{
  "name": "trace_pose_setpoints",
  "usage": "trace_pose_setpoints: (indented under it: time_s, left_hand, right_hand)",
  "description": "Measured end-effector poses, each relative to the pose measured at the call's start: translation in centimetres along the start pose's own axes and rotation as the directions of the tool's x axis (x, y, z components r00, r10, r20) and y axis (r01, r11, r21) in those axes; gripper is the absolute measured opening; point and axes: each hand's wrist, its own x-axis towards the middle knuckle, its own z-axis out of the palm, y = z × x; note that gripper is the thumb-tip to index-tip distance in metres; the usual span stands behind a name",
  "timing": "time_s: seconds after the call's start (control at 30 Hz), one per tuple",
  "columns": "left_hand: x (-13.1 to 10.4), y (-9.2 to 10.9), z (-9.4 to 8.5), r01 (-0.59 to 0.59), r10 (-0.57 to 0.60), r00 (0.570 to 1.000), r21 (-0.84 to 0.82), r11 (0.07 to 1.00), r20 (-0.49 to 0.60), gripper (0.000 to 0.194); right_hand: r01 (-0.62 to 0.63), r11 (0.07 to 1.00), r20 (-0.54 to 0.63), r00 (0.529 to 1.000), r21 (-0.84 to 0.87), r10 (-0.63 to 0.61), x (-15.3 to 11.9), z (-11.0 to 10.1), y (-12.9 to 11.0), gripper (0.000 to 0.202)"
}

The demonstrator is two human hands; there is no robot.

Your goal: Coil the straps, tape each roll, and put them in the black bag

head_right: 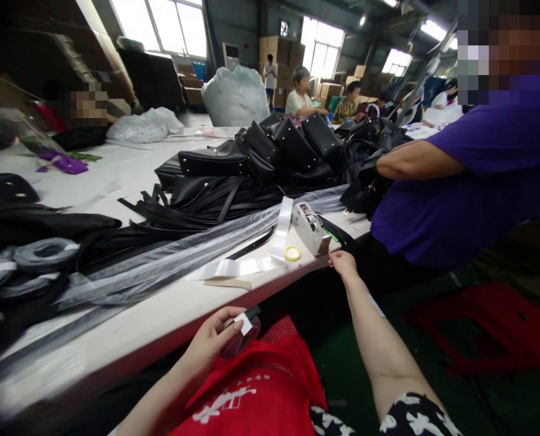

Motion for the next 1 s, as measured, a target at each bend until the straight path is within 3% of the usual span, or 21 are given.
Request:
trace_pose_setpoints:
  time_s: [0.17,0.3,0.37,0.43,0.53,0.7,0.93,1.0]
  left_hand:
    - [0.1,0.1,-0.1,-0.117,0.132,0.985,0.137,0.984,-0.107,0.046]
    - [0.4,-0.1,0.0,-0.176,0.214,0.961,0.21,0.962,-0.175,0.038]
    - [0.3,-0.2,-0.1,-0.187,0.235,0.954,0.243,0.952,-0.188,0.036]
    - [0.0,-0.1,-0.3,-0.196,0.252,0.946,0.263,0.945,-0.203,0.035]
    - [-0.3,-0.1,-0.7,-0.206,0.274,0.934,0.281,0.937,-0.228,0.032]
    - [-0.7,-0.2,-1.1,-0.23,0.308,0.921,0.303,0.925,-0.239,0.03]
    - [-0.7,-0.2,-0.8,-0.241,0.283,0.936,0.207,0.948,-0.211,0.033]
    - [-0.6,0.0,-0.8,-0.245,0.297,0.927,0.23,0.942,-0.228,0.034]
  right_hand:
    - [0.022,0.999,0.264,0.964,0.038,-0.032,-7.9,3.9,-1.4,0.027]
    - [0.036,0.969,0.556,0.814,0.244,-0.171,-15.8,7.0,-4.0,0.031]
    - [-0.006,0.945,0.634,0.744,0.327,-0.214,-18.5,7.9,-5.2,0.031]
    - [-0.053,0.94,0.675,0.709,0.338,-0.203,-20.2,8.5,-5.9,0.033]
    - [-0.078,0.95,0.722,0.67,0.301,-0.174,-21.1,9.4,-6.1,0.036]
    - [-0.071,0.968,0.748,0.649,0.242,-0.14,-21.0,10.6,-5.4,0.04]
    - [-0.049,0.981,0.759,0.641,0.19,-0.115,-20.9,10.6,-5.3,0.046]
    - [-0.04,0.983,0.783,0.611,0.179,-0.118,-20.9,10.6,-5.6,0.047]
